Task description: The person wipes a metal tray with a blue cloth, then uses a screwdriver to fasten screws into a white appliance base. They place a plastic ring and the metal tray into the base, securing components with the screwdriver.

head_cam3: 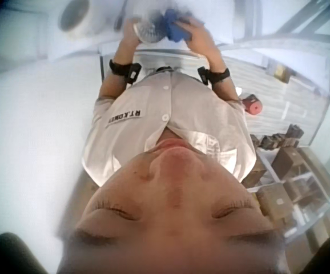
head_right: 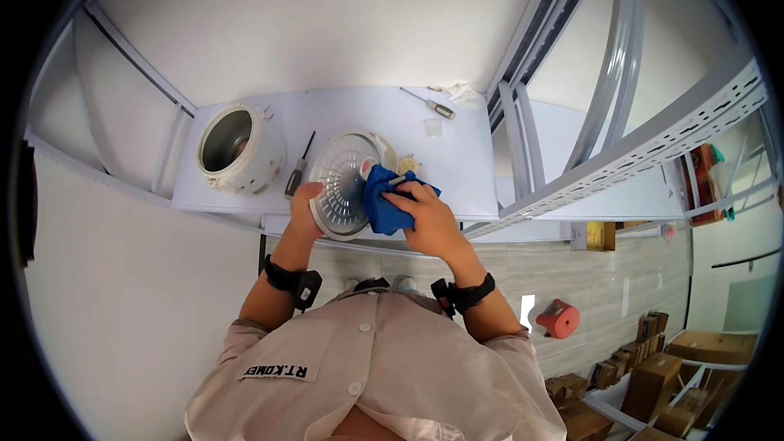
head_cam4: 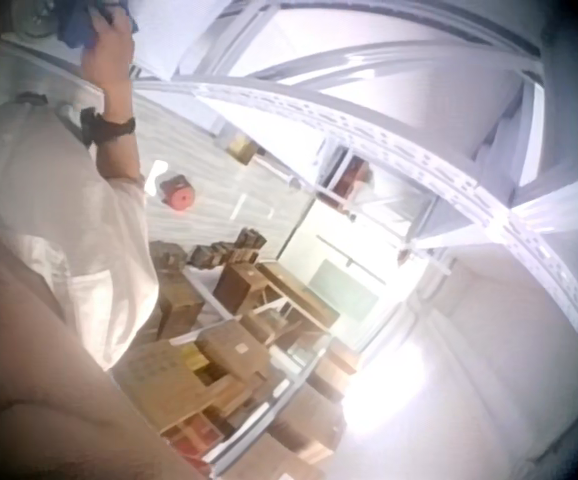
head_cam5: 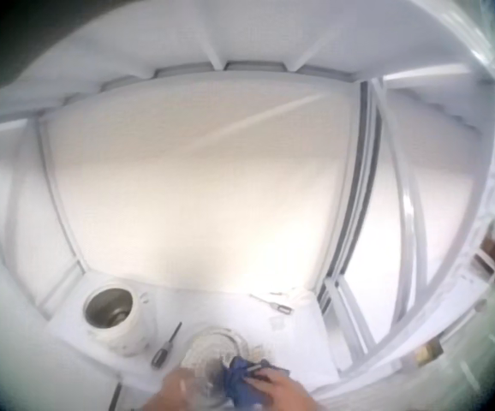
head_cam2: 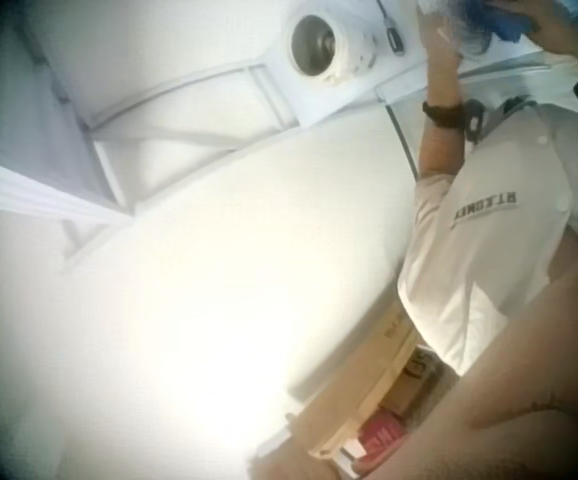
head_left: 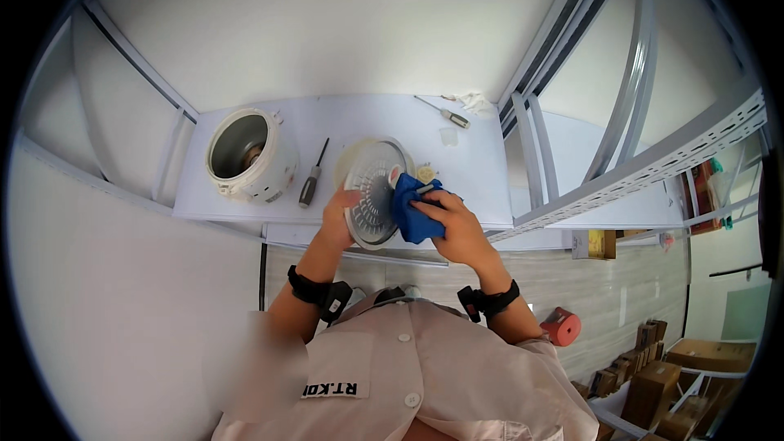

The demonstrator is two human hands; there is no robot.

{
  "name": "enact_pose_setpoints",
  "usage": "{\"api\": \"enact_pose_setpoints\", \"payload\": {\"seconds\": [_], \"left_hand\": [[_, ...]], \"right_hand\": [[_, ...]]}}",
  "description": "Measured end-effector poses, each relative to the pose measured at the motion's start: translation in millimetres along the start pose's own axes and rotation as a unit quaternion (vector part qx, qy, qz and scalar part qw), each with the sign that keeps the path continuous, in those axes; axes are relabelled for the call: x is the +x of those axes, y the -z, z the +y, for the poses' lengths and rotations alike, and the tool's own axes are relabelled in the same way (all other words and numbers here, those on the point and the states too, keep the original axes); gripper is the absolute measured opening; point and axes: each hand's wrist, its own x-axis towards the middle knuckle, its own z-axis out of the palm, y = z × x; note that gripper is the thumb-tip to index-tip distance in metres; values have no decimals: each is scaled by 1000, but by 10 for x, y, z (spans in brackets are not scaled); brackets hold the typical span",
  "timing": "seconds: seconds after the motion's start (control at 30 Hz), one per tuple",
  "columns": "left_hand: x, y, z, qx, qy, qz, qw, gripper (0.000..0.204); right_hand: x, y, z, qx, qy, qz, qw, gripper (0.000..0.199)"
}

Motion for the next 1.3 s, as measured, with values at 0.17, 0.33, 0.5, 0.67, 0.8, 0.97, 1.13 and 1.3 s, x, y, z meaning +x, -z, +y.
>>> {"api": "enact_pose_setpoints", "payload": {"seconds": [0.17, 0.33, 0.5, 0.67, 0.8, 0.97, 1.13, 1.3], "left_hand": [[-61, 280, -95, -67, 3, -7, 998, 74], [-39, 75, -337, 68, -18, 121, 990, 56], [-15, -46, -405, 235, -8, 143, 961, 69], [-62, -106, -446, 247, 10, 155, 956, 80], [-77, -241, -520, 217, -53, 169, 960, 81], [-41, -303, -636, 200, -69, 214, 954, 82], [33, -228, -794, 149, -59, 219, 962, 75], [168, -269, -916, 162, -106, 202, 960, 77]], "right_hand": [[-109, 239, 296, 25, 55, 182, 981, 64], [-154, 194, 680, -181, -114, 243, 946, 65], [-332, -220, 1258, -243, -173, 184, 937, 59], [-391, -514, 1405, -268, -214, 127, 931, 56], [-405, -517, 1336, -263, -202, 78, 940, 69], [-510, -440, 1301, -238, -162, 76, 955, 68], [-505, -195, 1252, -165, -91, 182, 965, 47], [-504, 0, 1165, 395, -280, 143, 863, 41]]}}
